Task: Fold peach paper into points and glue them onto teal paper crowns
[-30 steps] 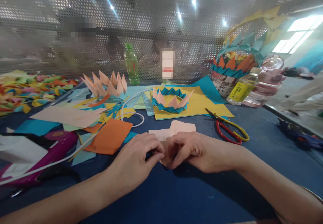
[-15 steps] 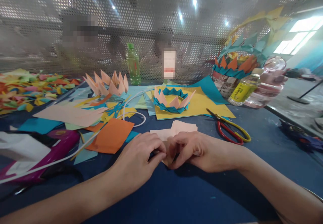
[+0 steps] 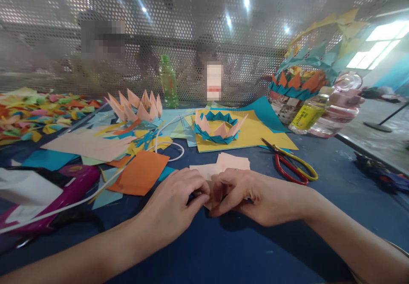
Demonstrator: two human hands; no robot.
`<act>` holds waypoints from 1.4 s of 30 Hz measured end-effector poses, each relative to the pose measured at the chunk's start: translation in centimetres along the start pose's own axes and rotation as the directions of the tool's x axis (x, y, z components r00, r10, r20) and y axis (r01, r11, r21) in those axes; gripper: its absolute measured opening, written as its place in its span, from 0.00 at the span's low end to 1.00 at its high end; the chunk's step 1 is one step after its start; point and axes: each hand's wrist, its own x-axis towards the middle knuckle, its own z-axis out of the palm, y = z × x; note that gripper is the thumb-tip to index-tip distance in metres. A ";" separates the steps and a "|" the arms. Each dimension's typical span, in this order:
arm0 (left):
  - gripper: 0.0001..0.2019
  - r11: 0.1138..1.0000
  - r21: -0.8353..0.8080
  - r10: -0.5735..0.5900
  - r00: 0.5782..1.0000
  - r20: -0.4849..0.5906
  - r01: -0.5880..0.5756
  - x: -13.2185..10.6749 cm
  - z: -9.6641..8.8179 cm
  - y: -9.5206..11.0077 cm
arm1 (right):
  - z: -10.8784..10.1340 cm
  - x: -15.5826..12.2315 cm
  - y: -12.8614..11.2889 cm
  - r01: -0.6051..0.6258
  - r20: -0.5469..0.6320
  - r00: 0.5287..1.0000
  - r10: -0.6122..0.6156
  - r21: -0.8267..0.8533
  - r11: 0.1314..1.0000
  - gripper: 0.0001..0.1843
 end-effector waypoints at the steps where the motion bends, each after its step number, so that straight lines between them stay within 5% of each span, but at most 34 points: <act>1: 0.08 1.000 -0.002 0.002 1.000 0.000 -0.002 0.0 0.0 0.0 | 0.0 0.0 0.0 -0.003 0.000 1.000 0.003 -0.001 1.000 0.24; 7: 0.08 1.000 -0.011 0.004 1.000 -0.002 -0.004 0.0 -0.1 0.2 | -0.1 0.0 -0.1 -0.017 0.003 1.000 0.017 0.002 1.000 0.23; 11: 0.07 0.995 0.082 -0.051 0.993 -0.105 0.060 0.0 -0.1 0.0 | 0.0 -0.1 -0.1 -0.024 -0.001 1.000 0.024 0.018 1.000 0.23; 14: 0.05 0.964 0.261 0.082 0.988 -0.130 -0.046 -0.3 -0.1 0.0 | 0.0 -0.1 -0.1 -0.014 0.000 1.000 0.014 0.046 0.999 0.23; 18: 0.10 0.878 0.399 0.286 0.958 0.009 -0.266 -1.3 0.1 0.1 | 0.0 -0.1 0.0 0.003 0.000 1.000 -0.003 0.067 0.998 0.23; 29: 0.23 0.882 0.370 0.339 0.938 -0.066 -0.293 -3.8 0.0 1.3 | 0.0 0.3 0.1 0.028 -0.038 0.999 -0.024 0.110 0.994 0.19; 34: 0.25 0.884 0.360 0.329 0.944 -0.029 -0.297 -3.9 0.0 1.3 | 0.5 0.5 0.8 -0.110 -0.140 0.984 0.110 0.012 0.994 0.06; 42: 0.28 0.870 0.354 0.367 0.930 -0.001 -0.343 -4.0 0.5 0.6 | 1.3 0.8 1.3 -0.242 -0.231 0.948 0.220 -0.071 0.968 0.02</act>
